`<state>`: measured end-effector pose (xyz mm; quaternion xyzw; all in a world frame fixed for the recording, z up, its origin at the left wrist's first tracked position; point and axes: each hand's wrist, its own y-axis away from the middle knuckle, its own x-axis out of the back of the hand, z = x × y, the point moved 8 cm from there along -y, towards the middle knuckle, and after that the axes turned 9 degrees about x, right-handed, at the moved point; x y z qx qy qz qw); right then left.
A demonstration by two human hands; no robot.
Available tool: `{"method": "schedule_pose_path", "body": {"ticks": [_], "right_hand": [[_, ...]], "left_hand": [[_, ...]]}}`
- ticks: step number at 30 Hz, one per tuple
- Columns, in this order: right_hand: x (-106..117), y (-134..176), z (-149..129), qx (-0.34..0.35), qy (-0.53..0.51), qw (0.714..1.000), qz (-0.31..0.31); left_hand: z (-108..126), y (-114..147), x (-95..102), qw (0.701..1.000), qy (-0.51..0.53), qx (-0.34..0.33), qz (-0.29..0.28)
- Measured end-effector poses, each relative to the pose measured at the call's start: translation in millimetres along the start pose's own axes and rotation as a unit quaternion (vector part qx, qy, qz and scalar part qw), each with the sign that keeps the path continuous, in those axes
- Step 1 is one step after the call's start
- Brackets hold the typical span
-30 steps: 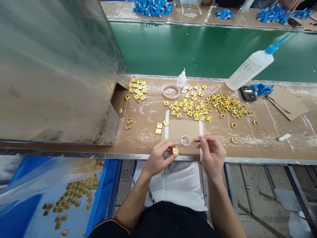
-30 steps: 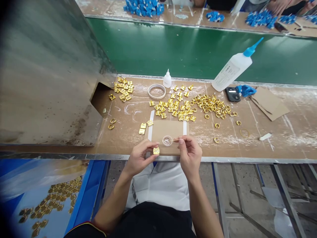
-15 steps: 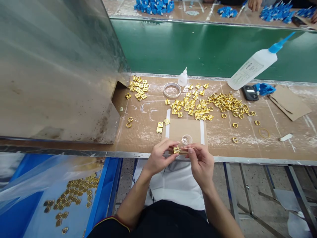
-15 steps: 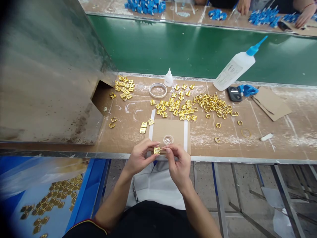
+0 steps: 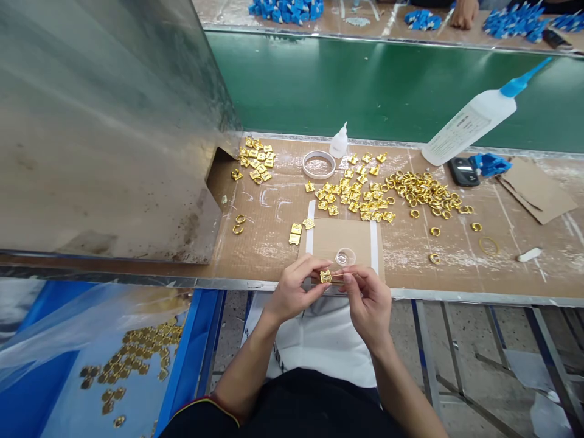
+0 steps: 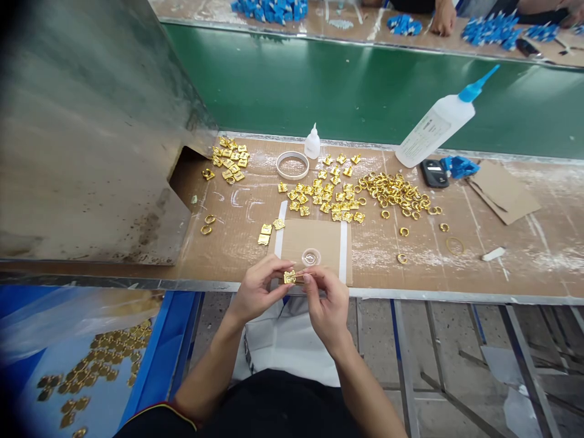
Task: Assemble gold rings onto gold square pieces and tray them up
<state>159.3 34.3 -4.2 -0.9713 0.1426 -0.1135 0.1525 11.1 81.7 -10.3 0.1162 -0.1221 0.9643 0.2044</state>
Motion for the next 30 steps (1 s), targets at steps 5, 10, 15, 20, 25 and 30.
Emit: {"method": "schedule_pose_path", "body": {"ticks": [5, 10, 15, 20, 25, 30], "right_hand": [[-0.2, -0.4, -1.6, 0.009, 0.022, 1.0, 0.0], [-0.3, 0.1, -1.4, 0.006, 0.02, 1.0, 0.006], [-0.5, -0.2, -0.3, -0.004, 0.009, 1.0, 0.007], [-1.0, -1.8, -1.1, -0.001, 0.004, 1.0, 0.0], [-0.7, -2.3, -2.6, 0.023, 0.035, 0.999, -0.015], [0.0, -1.0, -1.9, 0.03, 0.063, 0.997, -0.02]], "left_hand": [[-0.9, 0.2, 0.0, 1.0, -0.007, 0.009, -0.005], [-1.7, 0.3, 0.4, 1.0, -0.009, 0.014, -0.002], [-1.0, 0.5, -0.2, 1.0, -0.007, 0.009, -0.002], [0.9, 0.3, -0.1, 1.0, -0.008, 0.005, -0.001], [0.4, 0.2, 0.3, 1.0, -0.007, 0.006, -0.003], [-1.3, 0.2, -0.1, 1.0, -0.012, 0.015, -0.004]]}}
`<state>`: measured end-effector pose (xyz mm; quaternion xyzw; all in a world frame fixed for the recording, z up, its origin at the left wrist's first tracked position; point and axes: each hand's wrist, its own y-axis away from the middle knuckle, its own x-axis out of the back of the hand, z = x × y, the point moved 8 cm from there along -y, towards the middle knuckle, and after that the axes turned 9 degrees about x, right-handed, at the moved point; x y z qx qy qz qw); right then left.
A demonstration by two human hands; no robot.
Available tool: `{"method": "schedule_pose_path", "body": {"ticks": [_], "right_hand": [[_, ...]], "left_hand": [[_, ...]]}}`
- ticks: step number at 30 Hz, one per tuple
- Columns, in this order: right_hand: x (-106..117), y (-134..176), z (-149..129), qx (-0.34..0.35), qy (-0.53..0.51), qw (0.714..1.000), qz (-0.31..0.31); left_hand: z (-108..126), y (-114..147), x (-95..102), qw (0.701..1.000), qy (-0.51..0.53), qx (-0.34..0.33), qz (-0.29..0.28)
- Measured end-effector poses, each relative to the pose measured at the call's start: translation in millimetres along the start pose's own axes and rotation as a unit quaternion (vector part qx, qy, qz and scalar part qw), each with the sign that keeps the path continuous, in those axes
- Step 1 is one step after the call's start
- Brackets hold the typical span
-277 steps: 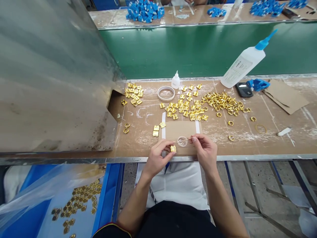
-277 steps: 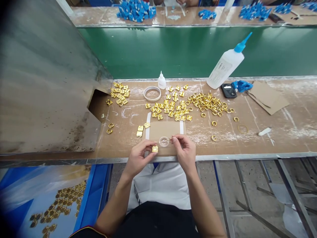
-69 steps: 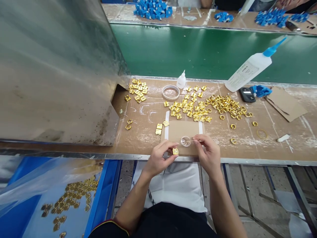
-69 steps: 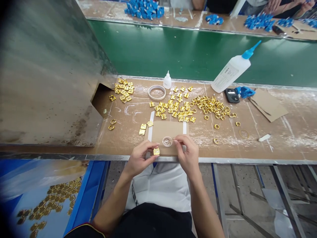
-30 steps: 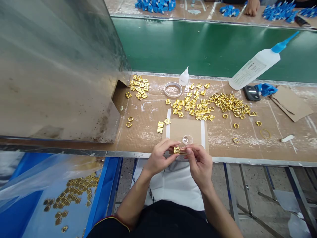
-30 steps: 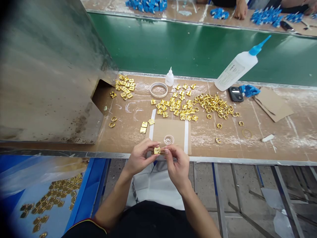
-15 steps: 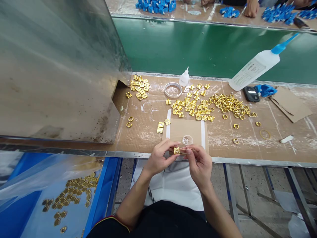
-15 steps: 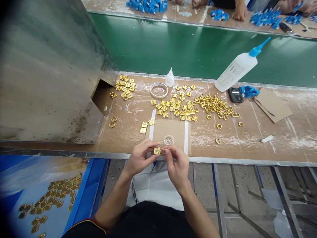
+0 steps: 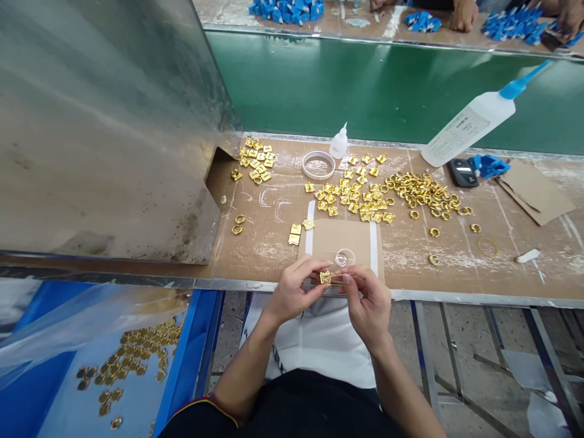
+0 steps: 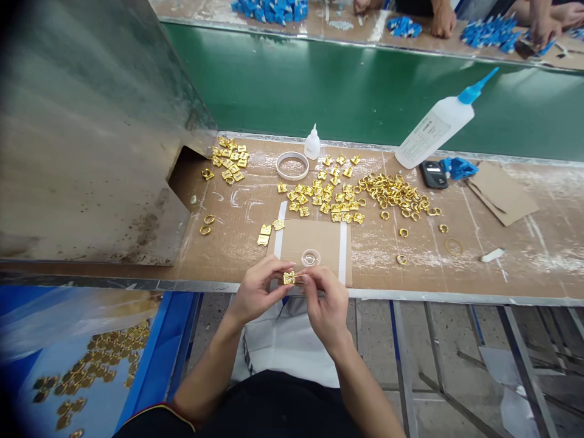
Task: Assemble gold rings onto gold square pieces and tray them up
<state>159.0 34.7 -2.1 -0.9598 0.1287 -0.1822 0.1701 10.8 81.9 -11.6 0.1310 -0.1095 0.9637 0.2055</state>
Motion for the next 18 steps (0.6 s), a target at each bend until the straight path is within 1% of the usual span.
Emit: {"method": "schedule_pose_path", "body": {"ticks": [4, 12, 18], "right_hand": [[-0.1, 0.2, -1.4, 0.009, 0.001, 1.0, -0.001], [0.5, -1.6, -2.7, -0.009, -0.035, 0.999, 0.006], [-0.2, -1.7, -2.3, -0.009, -0.037, 0.999, 0.007]], "left_hand": [[-0.3, 0.0, -0.5, 1.0, 0.003, -0.002, 0.0], [1.1, 0.1, 0.4, 1.0, -0.002, -0.007, 0.005], [0.1, -0.3, 0.5, 1.0, 0.001, 0.001, 0.003]]}}
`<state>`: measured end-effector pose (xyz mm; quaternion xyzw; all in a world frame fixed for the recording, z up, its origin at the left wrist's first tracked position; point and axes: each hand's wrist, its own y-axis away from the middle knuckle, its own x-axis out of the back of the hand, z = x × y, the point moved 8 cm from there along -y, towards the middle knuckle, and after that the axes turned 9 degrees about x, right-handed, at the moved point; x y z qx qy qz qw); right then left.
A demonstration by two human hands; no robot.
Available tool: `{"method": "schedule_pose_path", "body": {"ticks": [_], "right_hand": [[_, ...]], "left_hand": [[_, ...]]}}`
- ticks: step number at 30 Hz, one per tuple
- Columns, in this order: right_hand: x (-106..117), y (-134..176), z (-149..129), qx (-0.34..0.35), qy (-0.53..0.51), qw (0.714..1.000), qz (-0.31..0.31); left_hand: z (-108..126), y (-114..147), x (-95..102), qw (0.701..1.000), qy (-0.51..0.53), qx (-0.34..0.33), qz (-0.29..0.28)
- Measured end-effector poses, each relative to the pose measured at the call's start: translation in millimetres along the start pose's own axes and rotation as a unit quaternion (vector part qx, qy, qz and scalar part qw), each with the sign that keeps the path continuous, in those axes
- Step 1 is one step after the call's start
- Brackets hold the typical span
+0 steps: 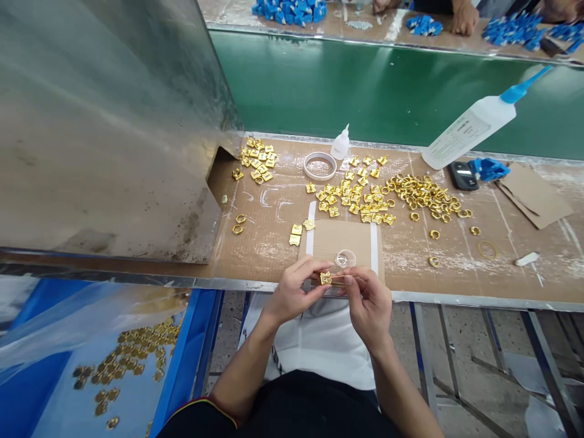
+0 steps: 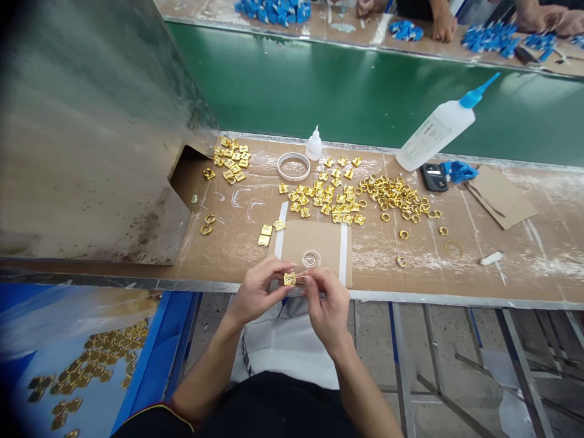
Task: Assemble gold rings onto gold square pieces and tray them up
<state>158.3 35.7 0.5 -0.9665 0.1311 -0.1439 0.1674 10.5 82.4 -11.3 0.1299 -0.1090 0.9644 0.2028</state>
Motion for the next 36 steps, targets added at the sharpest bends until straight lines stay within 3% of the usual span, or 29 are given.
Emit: {"method": "schedule_pose_path", "body": {"ticks": [17, 36], "right_hand": [[-1, -1, -8, 0.059, 0.061, 0.996, -0.026], [-1, -1, -10, 0.06, 0.068, 0.995, -0.028]], "left_hand": [[1, 0, -0.4, 1.0, 0.003, -0.007, -0.006], [4, 0, 0.3, 1.0, 0.001, -0.021, -0.003]]}}
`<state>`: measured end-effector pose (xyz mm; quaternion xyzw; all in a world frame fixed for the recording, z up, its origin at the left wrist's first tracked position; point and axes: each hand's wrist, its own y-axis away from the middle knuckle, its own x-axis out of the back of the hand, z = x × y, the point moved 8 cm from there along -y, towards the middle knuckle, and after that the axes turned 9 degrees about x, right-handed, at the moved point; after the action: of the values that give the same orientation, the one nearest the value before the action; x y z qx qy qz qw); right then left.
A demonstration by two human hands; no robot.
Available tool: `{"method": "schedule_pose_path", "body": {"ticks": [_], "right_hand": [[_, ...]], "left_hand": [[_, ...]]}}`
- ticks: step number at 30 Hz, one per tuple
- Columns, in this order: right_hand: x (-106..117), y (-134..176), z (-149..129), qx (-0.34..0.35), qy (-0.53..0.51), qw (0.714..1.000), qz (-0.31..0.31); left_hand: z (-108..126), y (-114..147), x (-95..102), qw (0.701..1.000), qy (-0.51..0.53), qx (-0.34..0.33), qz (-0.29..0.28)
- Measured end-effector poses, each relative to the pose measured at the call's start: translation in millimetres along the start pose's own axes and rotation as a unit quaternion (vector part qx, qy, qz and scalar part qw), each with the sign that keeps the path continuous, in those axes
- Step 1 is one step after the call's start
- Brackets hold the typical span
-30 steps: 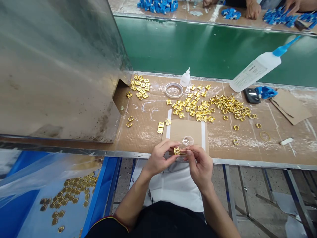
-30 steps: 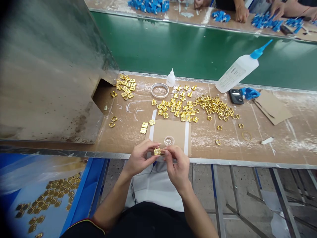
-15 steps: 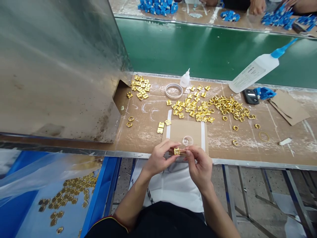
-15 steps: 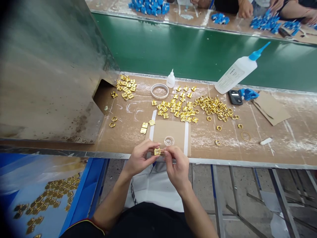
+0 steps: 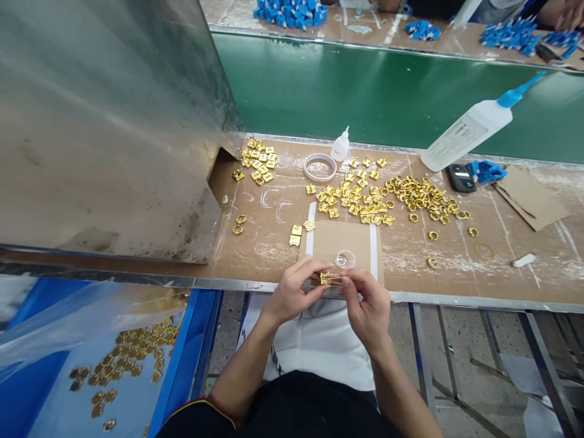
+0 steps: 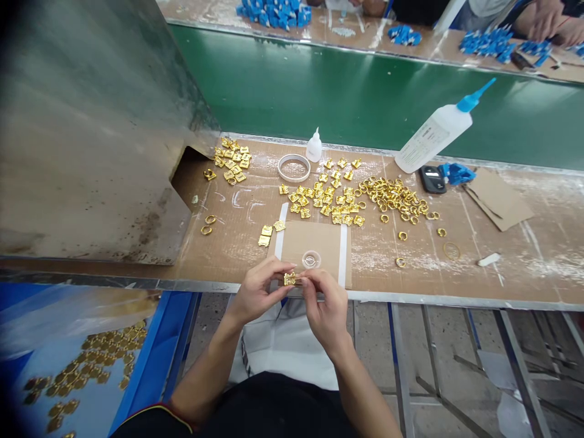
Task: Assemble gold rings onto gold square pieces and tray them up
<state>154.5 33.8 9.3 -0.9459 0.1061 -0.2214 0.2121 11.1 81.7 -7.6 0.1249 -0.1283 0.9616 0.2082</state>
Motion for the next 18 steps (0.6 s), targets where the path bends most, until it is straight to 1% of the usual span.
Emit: {"method": "schedule_pose_path", "body": {"ticks": [8, 18], "right_hand": [[-0.5, -0.7, -1.0, 0.004, 0.002, 1.0, -0.002], [-0.7, 1.5, 3.1, -0.005, 0.009, 1.0, 0.003]], "left_hand": [[0.9, -0.1, -0.3, 1.0, -0.004, -0.005, 0.005], [-1.9, 0.2, -0.3, 1.0, -0.005, 0.008, 0.0]]}}
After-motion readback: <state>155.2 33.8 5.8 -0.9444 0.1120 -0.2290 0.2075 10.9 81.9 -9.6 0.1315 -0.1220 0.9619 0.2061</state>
